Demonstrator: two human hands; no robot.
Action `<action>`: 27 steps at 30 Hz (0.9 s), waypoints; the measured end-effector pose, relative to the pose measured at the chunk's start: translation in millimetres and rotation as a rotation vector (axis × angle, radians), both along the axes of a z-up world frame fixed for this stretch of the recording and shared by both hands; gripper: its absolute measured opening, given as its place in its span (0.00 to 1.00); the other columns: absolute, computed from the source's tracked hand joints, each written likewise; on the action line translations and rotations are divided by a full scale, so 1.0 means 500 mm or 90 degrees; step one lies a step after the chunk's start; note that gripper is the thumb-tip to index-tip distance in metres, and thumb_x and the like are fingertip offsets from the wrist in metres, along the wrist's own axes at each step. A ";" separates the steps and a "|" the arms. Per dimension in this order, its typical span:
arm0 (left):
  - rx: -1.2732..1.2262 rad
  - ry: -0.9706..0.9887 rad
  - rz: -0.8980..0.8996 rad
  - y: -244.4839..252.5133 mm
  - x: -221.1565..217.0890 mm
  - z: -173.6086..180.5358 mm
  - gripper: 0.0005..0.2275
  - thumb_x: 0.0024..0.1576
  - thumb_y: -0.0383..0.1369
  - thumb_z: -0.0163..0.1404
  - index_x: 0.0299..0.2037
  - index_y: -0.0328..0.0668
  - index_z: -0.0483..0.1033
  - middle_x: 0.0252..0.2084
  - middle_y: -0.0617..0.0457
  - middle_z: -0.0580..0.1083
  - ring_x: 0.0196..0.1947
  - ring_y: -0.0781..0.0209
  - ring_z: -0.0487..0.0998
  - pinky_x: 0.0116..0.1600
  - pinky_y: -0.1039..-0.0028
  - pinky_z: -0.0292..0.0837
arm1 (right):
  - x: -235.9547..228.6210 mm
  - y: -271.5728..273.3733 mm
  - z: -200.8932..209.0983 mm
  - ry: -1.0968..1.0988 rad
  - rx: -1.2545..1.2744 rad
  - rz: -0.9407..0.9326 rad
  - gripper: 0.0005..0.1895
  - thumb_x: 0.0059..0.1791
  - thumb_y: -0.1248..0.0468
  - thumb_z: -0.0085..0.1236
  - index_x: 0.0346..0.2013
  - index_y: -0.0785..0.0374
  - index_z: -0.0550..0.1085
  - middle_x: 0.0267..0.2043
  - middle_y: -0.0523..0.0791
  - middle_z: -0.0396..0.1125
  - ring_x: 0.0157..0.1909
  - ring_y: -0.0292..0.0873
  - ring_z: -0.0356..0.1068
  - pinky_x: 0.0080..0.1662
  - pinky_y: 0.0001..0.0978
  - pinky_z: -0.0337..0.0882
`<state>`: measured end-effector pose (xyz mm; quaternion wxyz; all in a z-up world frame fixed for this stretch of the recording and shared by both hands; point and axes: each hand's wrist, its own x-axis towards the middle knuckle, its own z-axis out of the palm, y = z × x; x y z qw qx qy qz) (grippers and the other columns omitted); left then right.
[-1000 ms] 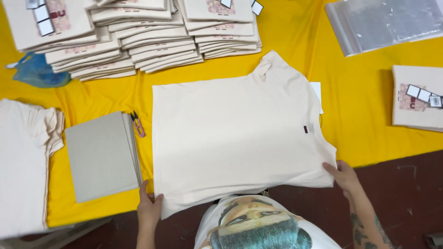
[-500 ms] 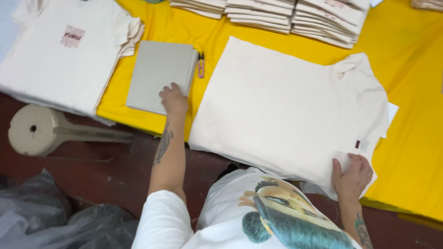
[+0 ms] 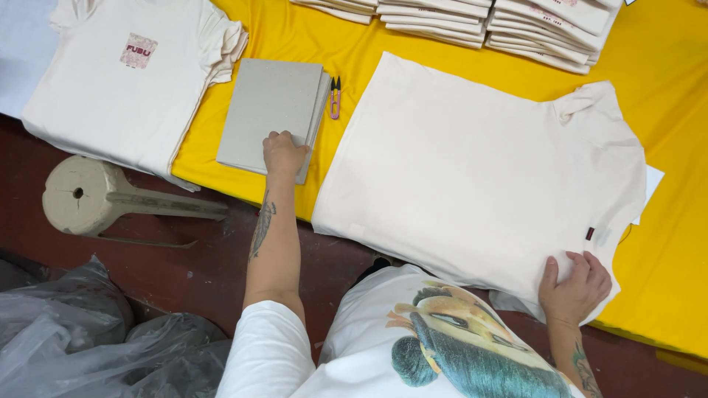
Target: Folding t-shirts using a cardboard template to ensure uniform size and shape.
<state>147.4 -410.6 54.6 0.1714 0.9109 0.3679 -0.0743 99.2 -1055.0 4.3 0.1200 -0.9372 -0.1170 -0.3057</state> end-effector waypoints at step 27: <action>0.038 -0.056 -0.062 0.082 -0.001 -0.024 0.17 0.59 0.32 0.39 0.54 0.33 0.75 0.46 0.32 0.78 0.47 0.32 0.77 0.52 0.52 0.72 | 0.009 0.005 0.016 0.007 0.032 0.011 0.14 0.56 0.59 0.61 0.48 0.68 0.77 0.57 0.57 0.68 0.58 0.61 0.66 0.61 0.54 0.64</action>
